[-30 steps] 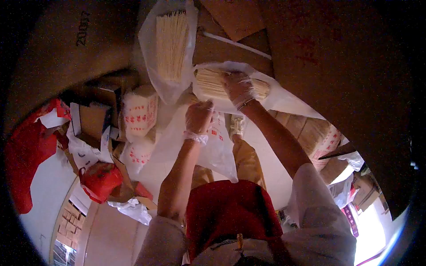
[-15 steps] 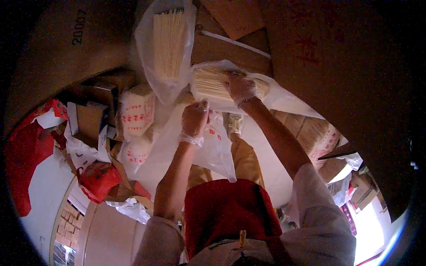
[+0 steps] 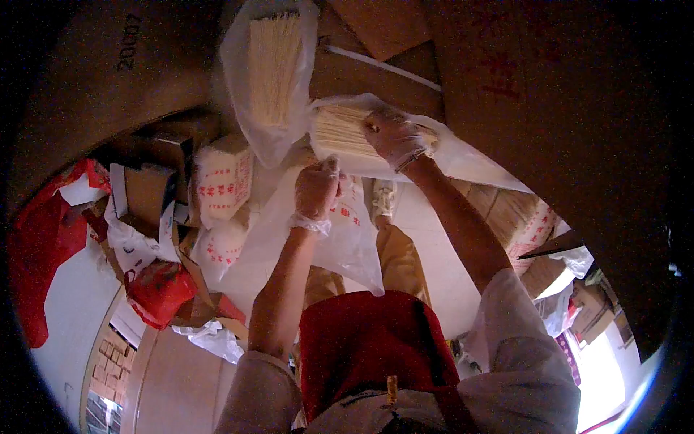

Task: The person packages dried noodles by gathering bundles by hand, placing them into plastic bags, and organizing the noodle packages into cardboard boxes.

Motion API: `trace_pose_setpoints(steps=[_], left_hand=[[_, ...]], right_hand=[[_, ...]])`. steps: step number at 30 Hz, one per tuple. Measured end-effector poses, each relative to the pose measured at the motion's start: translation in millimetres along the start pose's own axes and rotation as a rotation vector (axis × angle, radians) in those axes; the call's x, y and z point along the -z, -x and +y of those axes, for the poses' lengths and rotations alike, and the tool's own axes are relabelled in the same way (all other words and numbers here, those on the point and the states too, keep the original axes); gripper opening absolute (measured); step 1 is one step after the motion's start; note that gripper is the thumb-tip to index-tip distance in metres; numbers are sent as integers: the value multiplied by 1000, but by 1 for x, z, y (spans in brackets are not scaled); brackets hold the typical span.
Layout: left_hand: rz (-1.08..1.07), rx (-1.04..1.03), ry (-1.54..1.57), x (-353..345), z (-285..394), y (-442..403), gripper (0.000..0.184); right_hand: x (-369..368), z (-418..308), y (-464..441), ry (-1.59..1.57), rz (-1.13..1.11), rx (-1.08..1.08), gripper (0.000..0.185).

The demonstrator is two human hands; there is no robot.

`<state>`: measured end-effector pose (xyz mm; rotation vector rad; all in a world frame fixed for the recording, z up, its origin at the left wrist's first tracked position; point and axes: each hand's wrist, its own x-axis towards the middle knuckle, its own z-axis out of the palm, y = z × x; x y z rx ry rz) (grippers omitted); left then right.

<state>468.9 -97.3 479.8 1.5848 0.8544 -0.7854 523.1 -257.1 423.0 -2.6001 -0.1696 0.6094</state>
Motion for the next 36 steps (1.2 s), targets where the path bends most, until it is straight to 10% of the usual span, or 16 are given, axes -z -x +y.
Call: trace_pose_setpoints(steps=[10, 13, 16, 18, 22, 25, 27, 31, 34, 36], left_hand=[[-348, 153, 284, 8, 47, 41, 40], [-297, -49, 347, -10, 39, 35, 36], [-36, -791, 102, -30, 23, 5, 30], [53, -513, -43, -35, 30, 7, 24], [96, -642, -317, -32, 5, -5, 31], [122, -530, -9, -32, 0, 8, 29], [443, -1073, -574, -24, -1, 11, 25], [301, -856, -537, -17, -1, 18, 21], [126, -484, 236, -18, 0, 22, 26], [250, -825, -64, -16, 0, 22, 32]], right_hand=[[39, 21, 19, -339, -28, 142, 14], [37, 27, 26, -355, -34, 200, 23], [32, 32, 32, -333, 45, 382, 22], [26, 34, 35, -339, 41, 421, 23], [18, 33, 41, -240, -4, 336, 30], [20, 28, 41, -82, -13, 298, 35], [11, 34, 34, -83, -18, 307, 39], [7, 23, 18, -11, -229, 65, 51], [-3, 15, 11, 195, -154, 75, 52], [3, 11, 12, 259, -237, 52, 45]])
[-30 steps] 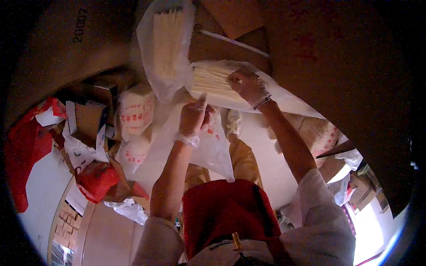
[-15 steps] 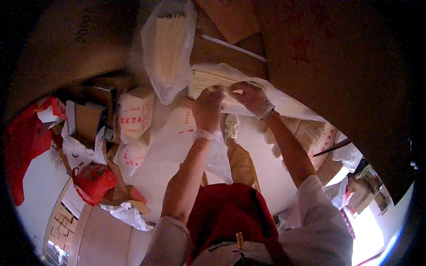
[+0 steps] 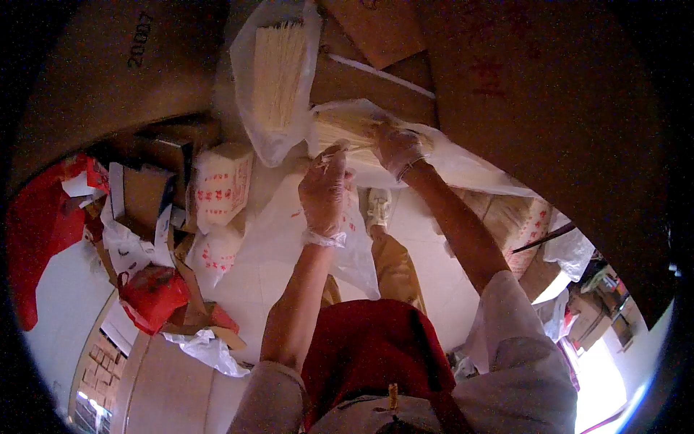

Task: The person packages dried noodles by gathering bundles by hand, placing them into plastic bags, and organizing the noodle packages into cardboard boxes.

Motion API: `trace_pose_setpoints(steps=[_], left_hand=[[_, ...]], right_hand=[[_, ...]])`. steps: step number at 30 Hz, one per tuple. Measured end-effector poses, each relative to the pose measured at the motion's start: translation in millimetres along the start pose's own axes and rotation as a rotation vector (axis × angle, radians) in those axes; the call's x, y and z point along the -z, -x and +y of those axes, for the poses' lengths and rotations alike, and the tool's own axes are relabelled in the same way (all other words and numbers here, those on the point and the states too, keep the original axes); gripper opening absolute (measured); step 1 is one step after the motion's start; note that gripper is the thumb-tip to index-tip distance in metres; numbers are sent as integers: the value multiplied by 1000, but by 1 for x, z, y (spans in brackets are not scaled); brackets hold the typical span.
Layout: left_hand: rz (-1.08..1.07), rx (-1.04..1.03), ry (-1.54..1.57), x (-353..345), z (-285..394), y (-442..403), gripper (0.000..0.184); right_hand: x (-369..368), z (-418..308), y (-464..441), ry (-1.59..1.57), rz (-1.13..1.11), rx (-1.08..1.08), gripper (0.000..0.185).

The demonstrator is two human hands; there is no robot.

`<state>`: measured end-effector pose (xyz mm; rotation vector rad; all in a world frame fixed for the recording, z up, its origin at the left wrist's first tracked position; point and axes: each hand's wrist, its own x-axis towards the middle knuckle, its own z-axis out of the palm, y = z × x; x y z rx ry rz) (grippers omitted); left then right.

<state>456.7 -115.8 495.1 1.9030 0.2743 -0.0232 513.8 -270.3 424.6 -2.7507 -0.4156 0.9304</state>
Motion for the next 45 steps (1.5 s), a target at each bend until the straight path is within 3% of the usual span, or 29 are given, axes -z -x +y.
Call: trace_pose_setpoints(steps=[2, 4, 7, 9, 11, 13, 14, 16, 19, 20, 22, 23, 25, 27, 28, 30, 31, 32, 33, 34, 35, 36, 37, 40, 42, 43, 45], left_hand=[[-27, -152, -226, 4, -1, 4, 36], [-67, -188, -353, 7, 1, 5, 38], [-119, -171, -531, 12, 13, 9, 40], [-97, -162, -281, 16, 24, 13, 41], [-128, -132, -288, 16, 26, 17, 36], [-155, -104, -299, 16, 38, 18, 33], [-70, 93, 115, 13, 48, 19, 29], [17, 288, 530, 10, 53, 20, 28], [18, 254, 587, 9, 49, 21, 29], [22, 345, 592, 9, 52, 20, 30], [28, 434, 596, 8, 52, 19, 30], [18, 394, 505, 7, 47, 21, 28], [11, 355, 411, 3, 34, 24, 26], [5, 4, -71, 2, 22, 22, 23], [7, 2, -73, 5, 21, 22, 23], [-30, -302, -747, 13, 24, 20, 22], [-30, -302, -747, 11, 28, 20, 22], [44, -30, -289, 8, 33, 20, 21], [114, 238, 173, 5, 35, 20, 20], [114, 239, 173, 5, 35, 20, 20], [144, 392, 518, 4, 34, 19, 20], [171, 542, 862, 4, 34, 18, 21], [170, 541, 859, 4, 34, 17, 21], [130, 536, 604, 10, 33, 15, 22], [43, 123, 157, 13, 23, 17, 22], [43, 123, 161, 14, 20, 18, 22], [20, -92, -189, 15, 17, 19, 22]], right_hand=[[3, -2, 8, 66, -94, -20, 39], [-2, 3, 18, 90, 36, 111, 25], [-11, 8, 25, 196, 234, 102, 19], [-7, 8, 33, 143, 258, 80, 19], [7, 7, 39, 91, 284, 59, 20], [16, 9, 44, 32, 427, 203, 22], [12, 12, 44, 31, 427, 203, 22], [6, 16, 42, -85, 495, 234, 24], [4, 15, 45, -233, 574, 221, 23], [1, 16, 46, -235, 573, 221, 23], [-2, 21, 47, -21, 435, 131, 28], [-3, 24, 49, -22, 437, 133, 28], [4, 24, 52, -115, 168, 125, 34], [4, 28, 50, -233, 167, 176, 36], [4, 30, 46, -348, 165, 226, 38], [4, 33, 33, -403, 153, 253, 40], [6, 33, 26, -456, 140, 279, 41], [8, 32, 14, -456, 139, 279, 41], [13, 25, 0, -369, -106, 119, 39], [9, 19, -5, -329, -226, 36, 38], [6, 13, -11, -277, -348, -42, 37], [-2, 5, -11, -241, -93, -2, 33], [-9, 0, -10, -204, 163, 37, 30], [9, -12, 5, -99, -15, -30, 26], [2, -9, 10, -56, -14, -23, 26], [0, -6, 13, -13, -13, -14, 26], [-1, 3, 19, -39, 33, 34, 26]])
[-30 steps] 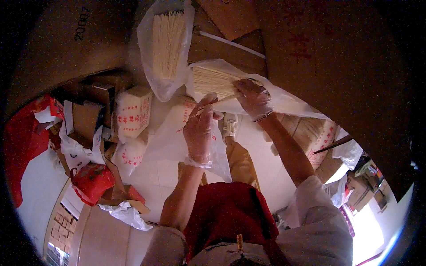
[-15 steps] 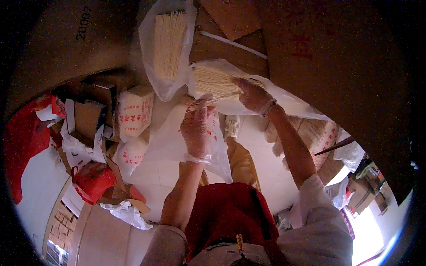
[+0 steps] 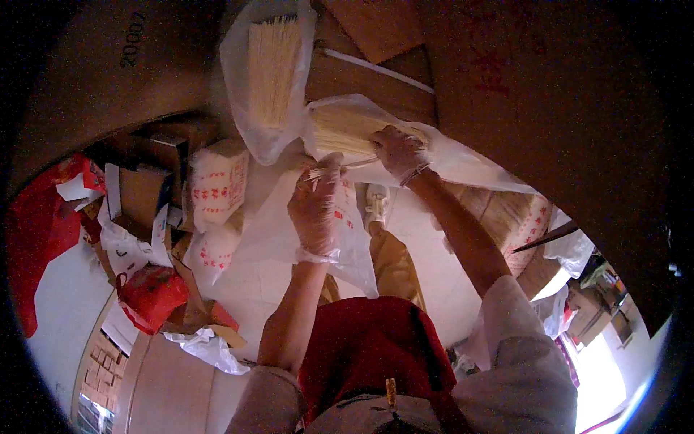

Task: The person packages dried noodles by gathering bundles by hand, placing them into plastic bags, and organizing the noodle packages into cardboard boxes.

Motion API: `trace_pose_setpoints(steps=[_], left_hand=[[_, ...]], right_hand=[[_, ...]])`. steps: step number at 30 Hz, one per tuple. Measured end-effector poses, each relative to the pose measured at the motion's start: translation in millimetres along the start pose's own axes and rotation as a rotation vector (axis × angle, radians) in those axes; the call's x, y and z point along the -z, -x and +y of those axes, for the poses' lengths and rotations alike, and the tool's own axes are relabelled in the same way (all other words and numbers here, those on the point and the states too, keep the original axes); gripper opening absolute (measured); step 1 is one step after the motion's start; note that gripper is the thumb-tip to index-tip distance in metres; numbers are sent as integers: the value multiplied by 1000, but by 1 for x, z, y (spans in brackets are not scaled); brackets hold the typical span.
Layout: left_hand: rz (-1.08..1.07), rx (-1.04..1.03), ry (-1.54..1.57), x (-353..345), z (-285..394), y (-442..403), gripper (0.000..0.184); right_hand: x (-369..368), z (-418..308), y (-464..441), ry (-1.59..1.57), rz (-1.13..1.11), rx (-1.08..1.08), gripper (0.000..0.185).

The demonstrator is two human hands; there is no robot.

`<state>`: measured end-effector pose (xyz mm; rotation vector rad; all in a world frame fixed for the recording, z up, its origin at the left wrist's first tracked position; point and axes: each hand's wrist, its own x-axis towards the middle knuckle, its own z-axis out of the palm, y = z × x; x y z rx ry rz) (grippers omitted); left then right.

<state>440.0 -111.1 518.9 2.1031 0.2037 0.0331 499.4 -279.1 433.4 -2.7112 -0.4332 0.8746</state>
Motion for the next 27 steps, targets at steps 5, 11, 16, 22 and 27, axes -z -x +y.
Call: trace_pose_setpoints(steps=[5, 11, 16, 22, 27], left_hand=[[0, 258, 167, -2, -8, 4, 25], [41, 55, -75, 2, 0, -7, 26], [162, 169, 186, 11, 14, -6, 23], [167, 380, 516, 36, 6, 3, 28], [107, -132, -394, 89, 1, 4, 28]], right_hand=[[-10, 17, 11, -118, 267, 12, 34], [36, -10, 32, -319, 323, 229, 49], [6, 4, 28, -251, 331, 178, 47], [22, -5, 41, 26, 138, -140, 40], [26, 1, 68, -479, 548, -147, 31]])
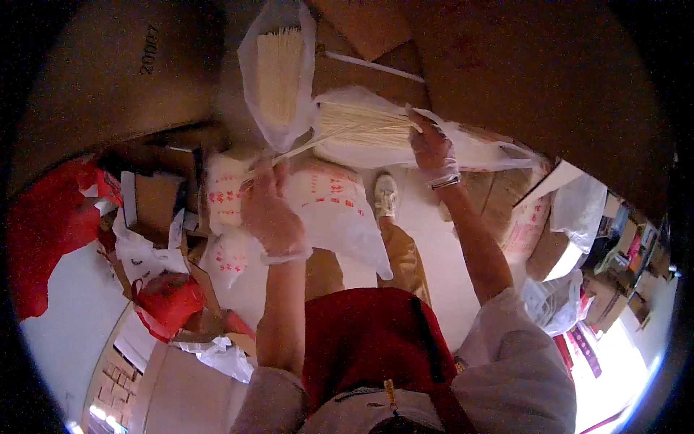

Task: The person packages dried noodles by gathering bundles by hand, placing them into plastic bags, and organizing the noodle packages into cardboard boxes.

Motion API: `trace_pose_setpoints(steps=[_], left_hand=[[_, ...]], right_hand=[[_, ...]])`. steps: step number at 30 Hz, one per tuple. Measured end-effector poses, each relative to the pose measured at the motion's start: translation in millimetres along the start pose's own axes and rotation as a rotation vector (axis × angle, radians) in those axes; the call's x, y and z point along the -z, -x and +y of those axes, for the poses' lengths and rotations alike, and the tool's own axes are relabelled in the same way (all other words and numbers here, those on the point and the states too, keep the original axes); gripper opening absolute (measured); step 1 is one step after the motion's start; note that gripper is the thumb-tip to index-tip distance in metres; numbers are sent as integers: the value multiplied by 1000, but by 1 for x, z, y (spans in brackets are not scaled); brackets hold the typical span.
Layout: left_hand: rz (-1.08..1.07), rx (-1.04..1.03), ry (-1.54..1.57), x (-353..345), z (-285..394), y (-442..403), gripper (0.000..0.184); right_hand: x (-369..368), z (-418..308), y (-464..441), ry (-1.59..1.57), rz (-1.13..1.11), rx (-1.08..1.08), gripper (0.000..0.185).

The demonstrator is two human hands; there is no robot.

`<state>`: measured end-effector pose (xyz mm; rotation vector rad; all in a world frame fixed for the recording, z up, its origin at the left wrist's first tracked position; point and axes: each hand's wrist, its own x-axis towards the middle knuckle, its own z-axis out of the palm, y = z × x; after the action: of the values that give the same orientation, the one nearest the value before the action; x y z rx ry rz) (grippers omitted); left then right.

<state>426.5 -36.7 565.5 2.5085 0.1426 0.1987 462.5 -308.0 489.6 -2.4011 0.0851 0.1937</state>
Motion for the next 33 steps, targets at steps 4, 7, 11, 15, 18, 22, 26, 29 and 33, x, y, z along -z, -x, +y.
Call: trace_pose_setpoints(steps=[4, 7, 11, 15, 18, 22, 26, 29, 33], left_hand=[[7, 42, 293, 45, 7, 0, 28], [154, 580, 1006, 81, 9, 8, 26], [168, 746, 1529, 140, -22, 39, 24], [270, 672, 1448, 202, -21, 91, 18], [491, 966, 2173, 244, -49, 152, 17], [796, 766, 2025, 277, -73, 267, 19], [977, 916, 2095, 313, -105, 365, 19], [1073, 908, 1963, 343, -123, 439, 18], [1229, 848, 1962, 372, -179, 535, 17]], right_hand=[[5, 5, 31, -263, 109, -38, 27], [10, -19, 59, -725, 117, -143, 29], [18, -72, 99, -629, -141, -248, 29], [1, -166, 145, -558, -572, -81, 29], [-47, -232, 182, -1306, -891, -326, 39], [-77, -325, 256, -1529, -1124, -259, 56], [-110, -379, 333, -1470, -1324, -185, 51], [-143, -400, 401, -1396, -1368, -309, 45], [-218, -430, 487, -1130, -1306, -408, 30]])
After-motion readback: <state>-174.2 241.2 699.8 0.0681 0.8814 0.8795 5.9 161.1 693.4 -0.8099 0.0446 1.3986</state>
